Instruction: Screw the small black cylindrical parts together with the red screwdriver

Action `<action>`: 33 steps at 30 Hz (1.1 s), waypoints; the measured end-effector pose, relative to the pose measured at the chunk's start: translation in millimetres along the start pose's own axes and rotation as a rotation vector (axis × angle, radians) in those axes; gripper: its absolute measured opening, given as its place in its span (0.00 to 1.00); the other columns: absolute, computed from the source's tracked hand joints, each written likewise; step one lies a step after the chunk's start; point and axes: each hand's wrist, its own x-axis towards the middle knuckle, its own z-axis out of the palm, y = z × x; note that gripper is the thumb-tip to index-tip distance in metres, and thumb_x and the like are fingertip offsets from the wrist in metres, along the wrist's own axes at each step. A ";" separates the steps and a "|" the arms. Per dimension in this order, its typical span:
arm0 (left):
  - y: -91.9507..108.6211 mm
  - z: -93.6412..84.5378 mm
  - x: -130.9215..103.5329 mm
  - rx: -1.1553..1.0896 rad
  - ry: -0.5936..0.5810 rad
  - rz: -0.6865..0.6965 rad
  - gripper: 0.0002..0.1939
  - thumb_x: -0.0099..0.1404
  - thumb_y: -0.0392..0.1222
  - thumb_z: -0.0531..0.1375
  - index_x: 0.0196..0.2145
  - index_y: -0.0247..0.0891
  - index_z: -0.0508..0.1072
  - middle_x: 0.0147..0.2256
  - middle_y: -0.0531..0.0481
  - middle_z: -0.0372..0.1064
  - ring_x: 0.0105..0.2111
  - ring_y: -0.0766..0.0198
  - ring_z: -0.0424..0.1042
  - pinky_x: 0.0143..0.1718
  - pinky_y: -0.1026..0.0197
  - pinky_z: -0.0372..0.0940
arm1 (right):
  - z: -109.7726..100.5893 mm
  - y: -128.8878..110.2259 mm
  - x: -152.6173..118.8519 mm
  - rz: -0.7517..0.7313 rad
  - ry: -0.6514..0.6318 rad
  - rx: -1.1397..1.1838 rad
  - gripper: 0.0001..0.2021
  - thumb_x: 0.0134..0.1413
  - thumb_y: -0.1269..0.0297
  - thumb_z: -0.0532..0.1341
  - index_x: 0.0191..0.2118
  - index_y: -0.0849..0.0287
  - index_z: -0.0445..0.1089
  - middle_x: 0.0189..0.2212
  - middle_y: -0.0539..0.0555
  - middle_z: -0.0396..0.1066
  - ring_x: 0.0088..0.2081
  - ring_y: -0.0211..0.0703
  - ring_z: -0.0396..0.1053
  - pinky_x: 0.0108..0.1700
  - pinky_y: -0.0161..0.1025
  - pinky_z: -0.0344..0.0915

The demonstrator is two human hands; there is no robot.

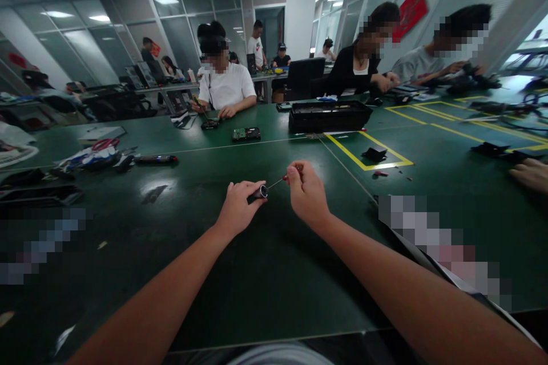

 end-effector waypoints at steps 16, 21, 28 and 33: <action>-3.5 5.7 3.0 -0.031 -0.033 -0.006 0.22 0.68 0.39 0.64 0.58 0.50 0.72 0.50 0.49 0.72 0.53 0.53 0.68 0.67 0.34 0.44 | -2.1 -4.2 2.3 -0.015 0.035 -0.146 0.09 0.69 0.60 0.50 0.40 0.56 0.64 0.30 0.53 0.71 0.32 0.45 0.70 0.36 0.43 0.61; -9.1 2.4 3.0 -0.117 0.014 -0.052 0.22 0.67 0.40 0.64 0.58 0.46 0.72 0.50 0.47 0.72 0.51 0.55 0.70 0.62 0.43 0.58 | -5.1 -4.5 4.1 -0.015 0.094 -0.153 0.10 0.70 0.59 0.49 0.40 0.56 0.64 0.30 0.53 0.71 0.32 0.45 0.69 0.36 0.43 0.60; -26.0 1.8 7.4 -0.405 0.159 -0.158 0.21 0.65 0.44 0.65 0.55 0.40 0.73 0.52 0.43 0.72 0.52 0.55 0.72 0.59 0.50 0.64 | -6.9 -5.6 4.3 -0.028 0.122 -0.110 0.09 0.70 0.59 0.50 0.40 0.54 0.63 0.31 0.52 0.71 0.33 0.44 0.68 0.37 0.43 0.62; -21.6 -9.7 10.6 -0.604 0.107 -0.244 0.26 0.66 0.45 0.61 0.60 0.39 0.67 0.53 0.42 0.71 0.48 0.57 0.73 0.51 0.54 0.67 | -8.2 -4.8 5.5 -0.017 0.127 -0.084 0.09 0.70 0.59 0.50 0.41 0.54 0.63 0.32 0.53 0.71 0.33 0.44 0.68 0.38 0.43 0.63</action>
